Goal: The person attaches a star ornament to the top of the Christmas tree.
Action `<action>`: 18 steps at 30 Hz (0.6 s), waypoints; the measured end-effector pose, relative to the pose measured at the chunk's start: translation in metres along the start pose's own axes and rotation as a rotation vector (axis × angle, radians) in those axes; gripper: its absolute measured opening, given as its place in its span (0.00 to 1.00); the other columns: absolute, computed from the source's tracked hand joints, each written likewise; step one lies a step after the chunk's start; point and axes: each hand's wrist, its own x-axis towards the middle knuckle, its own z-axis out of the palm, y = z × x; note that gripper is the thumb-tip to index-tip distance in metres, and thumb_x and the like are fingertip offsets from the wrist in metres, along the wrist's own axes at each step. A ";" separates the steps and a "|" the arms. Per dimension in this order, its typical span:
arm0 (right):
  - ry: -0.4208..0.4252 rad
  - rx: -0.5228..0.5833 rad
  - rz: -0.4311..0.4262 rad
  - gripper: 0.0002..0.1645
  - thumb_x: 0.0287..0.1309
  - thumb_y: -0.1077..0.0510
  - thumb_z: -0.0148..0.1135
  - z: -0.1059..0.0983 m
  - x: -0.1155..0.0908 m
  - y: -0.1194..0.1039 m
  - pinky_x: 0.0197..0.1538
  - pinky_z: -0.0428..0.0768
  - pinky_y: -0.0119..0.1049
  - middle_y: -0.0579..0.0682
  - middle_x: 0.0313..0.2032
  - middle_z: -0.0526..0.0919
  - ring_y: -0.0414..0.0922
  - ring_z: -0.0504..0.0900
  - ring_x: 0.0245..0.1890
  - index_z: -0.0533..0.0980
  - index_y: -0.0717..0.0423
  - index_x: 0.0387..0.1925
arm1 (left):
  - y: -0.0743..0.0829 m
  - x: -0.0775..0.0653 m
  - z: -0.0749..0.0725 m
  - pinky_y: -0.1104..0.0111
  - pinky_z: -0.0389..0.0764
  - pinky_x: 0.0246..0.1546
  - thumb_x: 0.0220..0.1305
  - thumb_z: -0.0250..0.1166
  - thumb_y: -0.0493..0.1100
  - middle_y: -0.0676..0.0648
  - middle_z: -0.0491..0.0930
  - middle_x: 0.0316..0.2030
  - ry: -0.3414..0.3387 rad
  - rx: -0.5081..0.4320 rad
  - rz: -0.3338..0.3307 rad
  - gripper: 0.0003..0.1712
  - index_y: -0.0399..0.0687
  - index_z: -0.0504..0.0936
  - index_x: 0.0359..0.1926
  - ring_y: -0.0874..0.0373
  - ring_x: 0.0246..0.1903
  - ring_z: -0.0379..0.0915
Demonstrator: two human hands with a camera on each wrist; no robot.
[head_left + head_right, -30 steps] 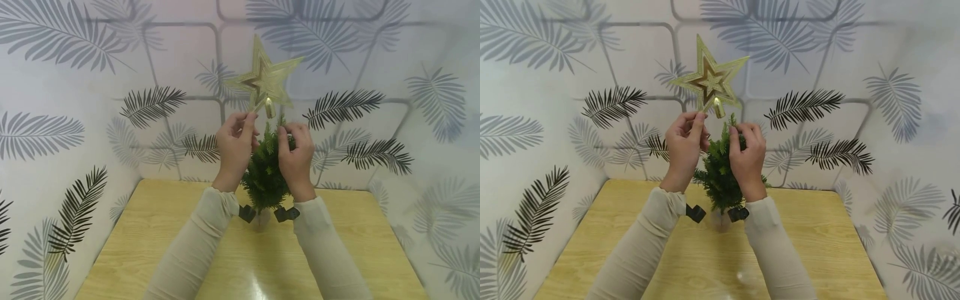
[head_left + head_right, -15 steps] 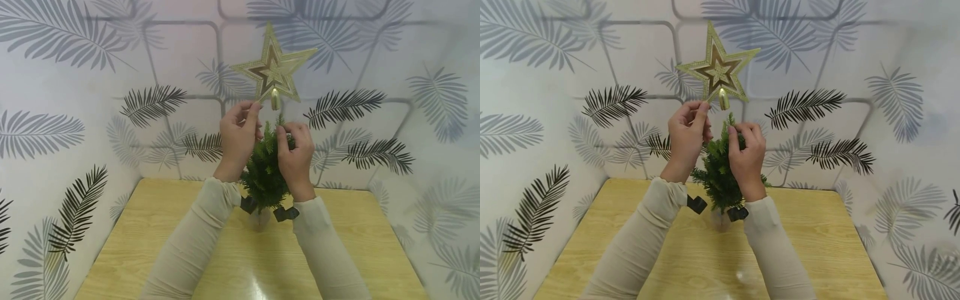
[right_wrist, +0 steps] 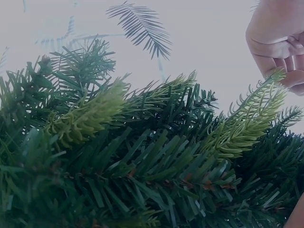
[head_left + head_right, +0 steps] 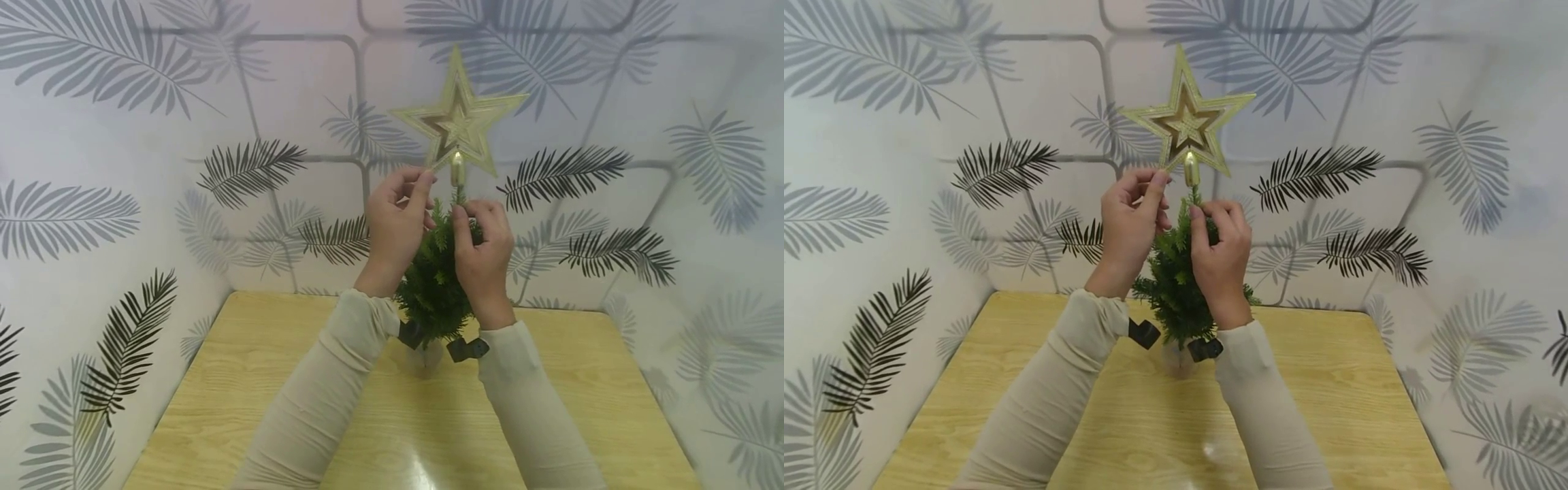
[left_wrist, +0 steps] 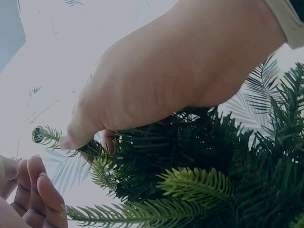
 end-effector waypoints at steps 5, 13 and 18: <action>0.007 0.006 -0.006 0.16 0.74 0.56 0.59 -0.001 0.001 0.001 0.54 0.77 0.54 0.62 0.42 0.81 0.57 0.79 0.47 0.83 0.65 0.36 | -0.002 0.000 0.000 0.58 0.83 0.20 0.78 0.61 0.44 0.37 0.78 0.28 -0.021 0.054 0.012 0.13 0.39 0.85 0.46 0.46 0.16 0.74; 0.025 0.024 0.001 0.13 0.73 0.59 0.61 -0.002 0.001 0.007 0.52 0.77 0.53 0.61 0.41 0.80 0.57 0.79 0.45 0.83 0.64 0.34 | -0.007 -0.003 -0.001 0.65 0.77 0.15 0.79 0.61 0.44 0.45 0.79 0.29 -0.036 0.153 0.033 0.12 0.40 0.86 0.45 0.47 0.14 0.73; 0.017 0.024 -0.005 0.14 0.73 0.58 0.61 -0.003 0.001 0.007 0.53 0.77 0.53 0.61 0.41 0.80 0.57 0.79 0.46 0.83 0.64 0.35 | -0.009 -0.004 0.001 0.65 0.76 0.14 0.80 0.59 0.45 0.45 0.80 0.30 -0.031 0.165 0.050 0.14 0.39 0.85 0.46 0.49 0.13 0.73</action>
